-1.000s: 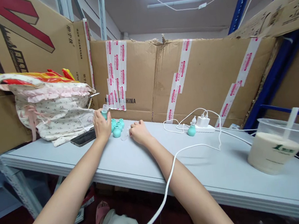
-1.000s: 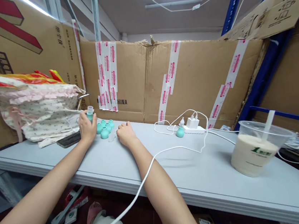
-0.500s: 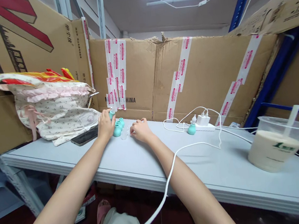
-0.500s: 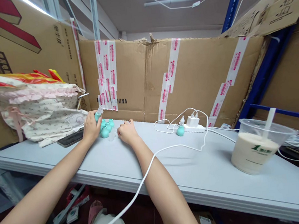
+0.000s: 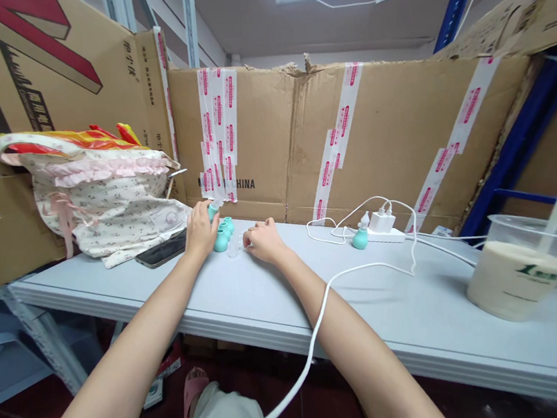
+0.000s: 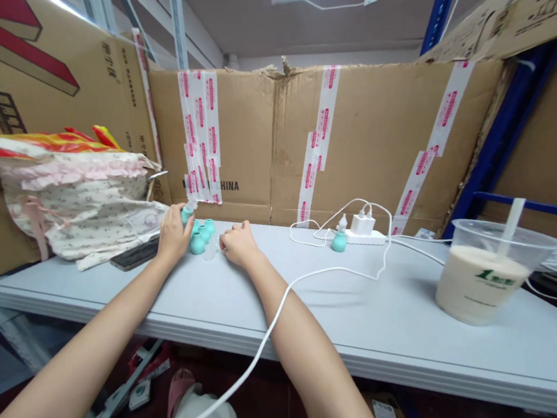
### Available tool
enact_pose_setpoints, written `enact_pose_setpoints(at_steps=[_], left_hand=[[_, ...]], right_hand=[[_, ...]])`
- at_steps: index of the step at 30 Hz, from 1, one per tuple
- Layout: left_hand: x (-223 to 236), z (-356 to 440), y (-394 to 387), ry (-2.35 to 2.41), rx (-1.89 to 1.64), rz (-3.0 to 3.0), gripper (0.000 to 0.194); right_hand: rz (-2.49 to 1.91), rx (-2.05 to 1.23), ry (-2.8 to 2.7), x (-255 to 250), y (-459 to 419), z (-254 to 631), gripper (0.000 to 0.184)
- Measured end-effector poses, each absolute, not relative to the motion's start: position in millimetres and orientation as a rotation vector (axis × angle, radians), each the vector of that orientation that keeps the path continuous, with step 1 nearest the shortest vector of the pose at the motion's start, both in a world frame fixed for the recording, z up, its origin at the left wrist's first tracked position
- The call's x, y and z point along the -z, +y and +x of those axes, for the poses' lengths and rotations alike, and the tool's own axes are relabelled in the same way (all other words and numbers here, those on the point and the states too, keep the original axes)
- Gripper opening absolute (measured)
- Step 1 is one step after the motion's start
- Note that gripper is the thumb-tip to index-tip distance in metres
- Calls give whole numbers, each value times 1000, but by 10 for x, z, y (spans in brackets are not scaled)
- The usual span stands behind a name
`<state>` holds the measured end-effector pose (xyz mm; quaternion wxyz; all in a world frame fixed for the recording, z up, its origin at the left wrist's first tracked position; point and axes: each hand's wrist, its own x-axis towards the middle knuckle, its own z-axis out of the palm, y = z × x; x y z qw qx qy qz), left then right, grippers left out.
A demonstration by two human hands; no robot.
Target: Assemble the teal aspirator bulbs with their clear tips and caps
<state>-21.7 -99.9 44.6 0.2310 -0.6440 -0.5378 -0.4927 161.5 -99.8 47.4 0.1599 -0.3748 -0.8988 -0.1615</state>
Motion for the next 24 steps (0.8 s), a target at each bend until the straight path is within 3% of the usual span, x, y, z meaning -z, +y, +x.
enact_pose_setpoints(at_steps=[3,8,14,24], left_hand=[[-461,-212,-1025,-1456,1313,-1735,31],[-480,-199,-1068,-1290,1124,-1810,29],[-489,-195,-1079,-1179,1045,-1945,33],[-485,-198,-1069,-1219,1174,-2005,31]], right_hand=[[-1090,444,-2393,-525,-1002,1611,16],[-1013,168,-2066,-646,-1059,1540,42],[-970,2,-1982,-674,-1126,1480,34],[-856,154,-1986,-771,-1245,1445,22]])
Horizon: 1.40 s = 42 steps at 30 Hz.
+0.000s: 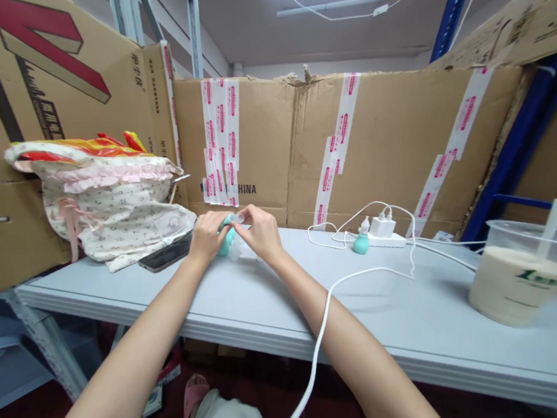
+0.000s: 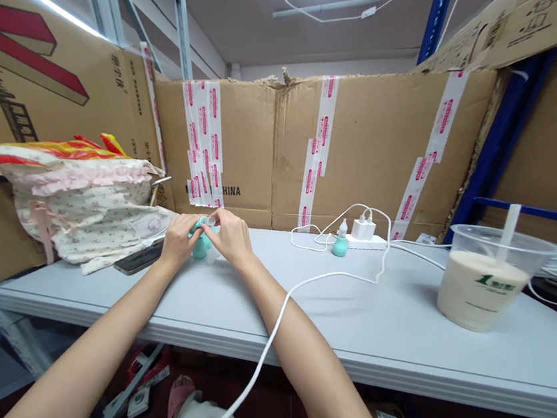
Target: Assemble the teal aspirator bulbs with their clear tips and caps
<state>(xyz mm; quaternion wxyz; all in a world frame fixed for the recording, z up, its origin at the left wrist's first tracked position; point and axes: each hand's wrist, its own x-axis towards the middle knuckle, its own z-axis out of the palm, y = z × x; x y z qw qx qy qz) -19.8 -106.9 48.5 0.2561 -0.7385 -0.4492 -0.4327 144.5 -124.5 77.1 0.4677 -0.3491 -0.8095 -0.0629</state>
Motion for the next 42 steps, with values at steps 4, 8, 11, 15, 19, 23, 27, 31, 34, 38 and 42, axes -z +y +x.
enact_pose_setpoints(at_steps=[4,8,11,15,19,23,27,31,34,38,42], left_hand=[[-474,-180,-1051,-1223,1212,-1977,29],[-458,-154,-1049,-1227,1224,-1944,29],[-445,-141,-1049,-1255,1230,-1929,29],[-428,-104,-1043,-1283,1227,-1929,28],[-421,-49,-1036,-1318,1235,-1889,26],[-434,-108,-1028,-1463,1257,-1800,25],[-468,-292,-1030,-1658,1428,-1505,31],[-499,-419,-1002,-1672,1545,-1374,34],[-502,-475,-943,-1852,1591,-1324,36],[-508,-512,-915,-2150,1452,-1500,41],[-559,-480,-1001,-2154,1150,-1580,41]], right_hand=[[-815,206,-2009,-781,-1265,1435,20],[-842,271,-2043,-763,-1259,1455,22],[-868,333,-2063,-760,-1255,1467,23],[-883,393,-2087,-763,-1237,1474,24],[-888,432,-2083,-759,-1234,1466,25],[-862,465,-2071,-778,-1279,1447,26],[-881,391,-2050,-811,-1289,1463,30],[-860,285,-2277,-773,-1213,1504,25],[-850,251,-2435,-722,-1176,1505,24],[-860,120,-2535,-707,-1192,1472,28],[-855,122,-2559,-723,-1215,1457,29]])
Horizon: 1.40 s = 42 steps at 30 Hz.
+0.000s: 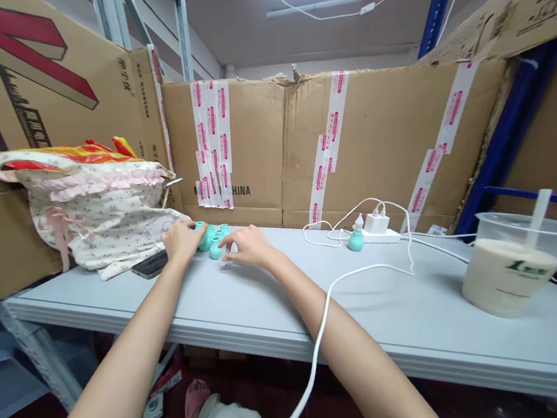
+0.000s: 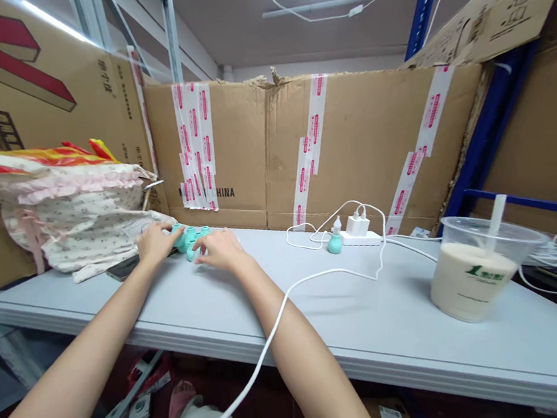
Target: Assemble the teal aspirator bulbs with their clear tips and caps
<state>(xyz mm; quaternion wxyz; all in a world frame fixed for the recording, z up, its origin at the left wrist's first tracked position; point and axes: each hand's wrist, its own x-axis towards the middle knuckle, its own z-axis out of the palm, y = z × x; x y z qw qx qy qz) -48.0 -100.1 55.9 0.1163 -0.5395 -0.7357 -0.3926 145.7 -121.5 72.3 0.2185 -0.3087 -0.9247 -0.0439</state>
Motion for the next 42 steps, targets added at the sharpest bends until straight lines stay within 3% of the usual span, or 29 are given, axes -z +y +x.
enact_pose_setpoints(at_steps=[11,26,30,36,42], left_hand=[[-595,-545,-1120,-2267,746,-1769,50],[-552,-608,-1076,-2187,802,-1897,47],[-554,-610,-1079,-2099,1011,-1712,49],[-655,-518,-899,-1845,1291,-1645,40],[-891,-35,-555,-1580,1217,-1939,37]], right_hand=[[-854,294,-2644,-681,-1201,1474,26],[-829,134,-2427,-785,-1211,1543,30],[-1096,286,-2065,-947,-1099,1886,24],[-1780,598,-1564,-1149,-1003,3071,26],[-2182,386,-1616,-1024,-996,3748,23]])
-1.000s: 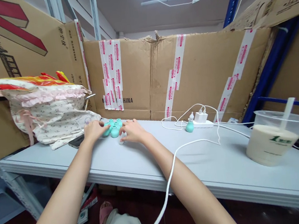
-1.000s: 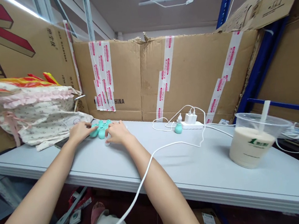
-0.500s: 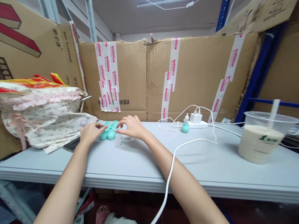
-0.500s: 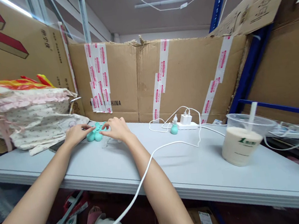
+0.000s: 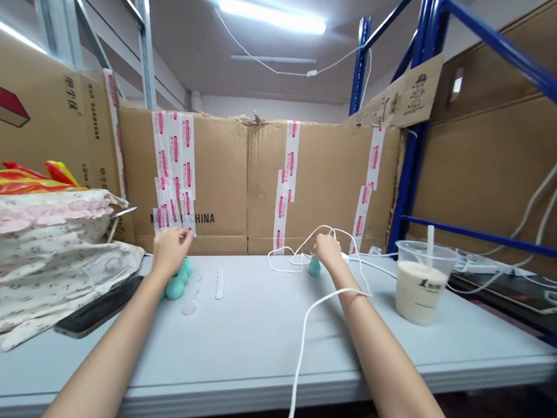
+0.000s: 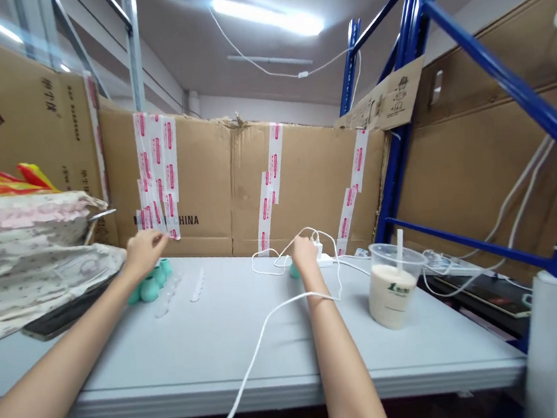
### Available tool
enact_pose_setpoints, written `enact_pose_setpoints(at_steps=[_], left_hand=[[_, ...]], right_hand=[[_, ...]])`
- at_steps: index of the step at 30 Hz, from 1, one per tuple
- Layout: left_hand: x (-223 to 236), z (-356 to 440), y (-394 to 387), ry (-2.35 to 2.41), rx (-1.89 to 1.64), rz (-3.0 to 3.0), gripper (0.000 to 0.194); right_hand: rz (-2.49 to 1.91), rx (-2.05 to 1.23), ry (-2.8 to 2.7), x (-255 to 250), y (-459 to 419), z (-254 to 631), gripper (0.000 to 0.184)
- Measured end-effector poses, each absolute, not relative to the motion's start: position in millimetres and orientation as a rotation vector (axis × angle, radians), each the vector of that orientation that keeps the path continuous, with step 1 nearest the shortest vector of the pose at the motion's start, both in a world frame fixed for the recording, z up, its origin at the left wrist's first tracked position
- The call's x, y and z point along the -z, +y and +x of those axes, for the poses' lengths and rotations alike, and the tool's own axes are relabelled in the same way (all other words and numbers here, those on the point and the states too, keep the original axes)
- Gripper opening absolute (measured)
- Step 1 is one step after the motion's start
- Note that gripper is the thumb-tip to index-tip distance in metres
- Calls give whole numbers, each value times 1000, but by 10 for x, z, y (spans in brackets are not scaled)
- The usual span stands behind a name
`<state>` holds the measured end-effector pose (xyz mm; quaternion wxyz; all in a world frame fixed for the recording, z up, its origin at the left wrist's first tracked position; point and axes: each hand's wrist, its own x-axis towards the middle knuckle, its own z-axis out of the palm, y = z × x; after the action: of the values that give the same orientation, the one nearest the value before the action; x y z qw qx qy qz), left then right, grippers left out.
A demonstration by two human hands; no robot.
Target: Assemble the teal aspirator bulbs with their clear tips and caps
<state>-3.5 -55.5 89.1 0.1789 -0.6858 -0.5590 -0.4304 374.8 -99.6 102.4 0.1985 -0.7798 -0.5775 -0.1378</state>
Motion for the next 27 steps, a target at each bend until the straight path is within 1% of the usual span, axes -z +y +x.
enact_pose_setpoints(at_steps=[2,4,7,8,9,11,12,13,15,18,22,27], left_hand=[[-944,138,-509,-1493,1218,-2058,34],[-986,287,-538,-1401,1309,-2107,31],[-1039,484,-715,-1192,1423,-2142,25],[-1049,549,-792,-1120,1444,-2176,29],[-1051,614,-867,-1041,1426,-2244,40],[-1028,734,-985,-899,1331,-2435,65],[-1003,783,-1023,-867,1271,-2542,71],[-973,820,-1044,-895,1251,-2616,69],[-908,859,-1047,-1063,1236,-2675,59],[-836,865,-1011,-1287,1214,-2587,49],[-775,899,-1000,-1382,1122,-2441,48],[-697,975,-1035,-1455,1182,-2374,56]], right_hand=[[-2154,396,-1639,-996,-968,3778,23],[-2088,434,-1662,-1019,-954,3722,23],[-1773,539,-1715,-1110,-987,3458,30],[-1617,557,-1745,-1135,-1012,3323,34],[-1447,541,-1797,-1148,-1040,3174,36],[-1108,386,-1925,-1125,-1104,2866,35],[-978,305,-1958,-1089,-1136,2727,31],[-902,259,-1968,-1041,-1166,2609,25],[-852,268,-1938,-929,-1215,2449,17],[-888,340,-1874,-792,-1253,2376,16],[-926,317,-1774,-706,-1265,2387,16],[-892,214,-1727,-629,-1271,2367,15]])
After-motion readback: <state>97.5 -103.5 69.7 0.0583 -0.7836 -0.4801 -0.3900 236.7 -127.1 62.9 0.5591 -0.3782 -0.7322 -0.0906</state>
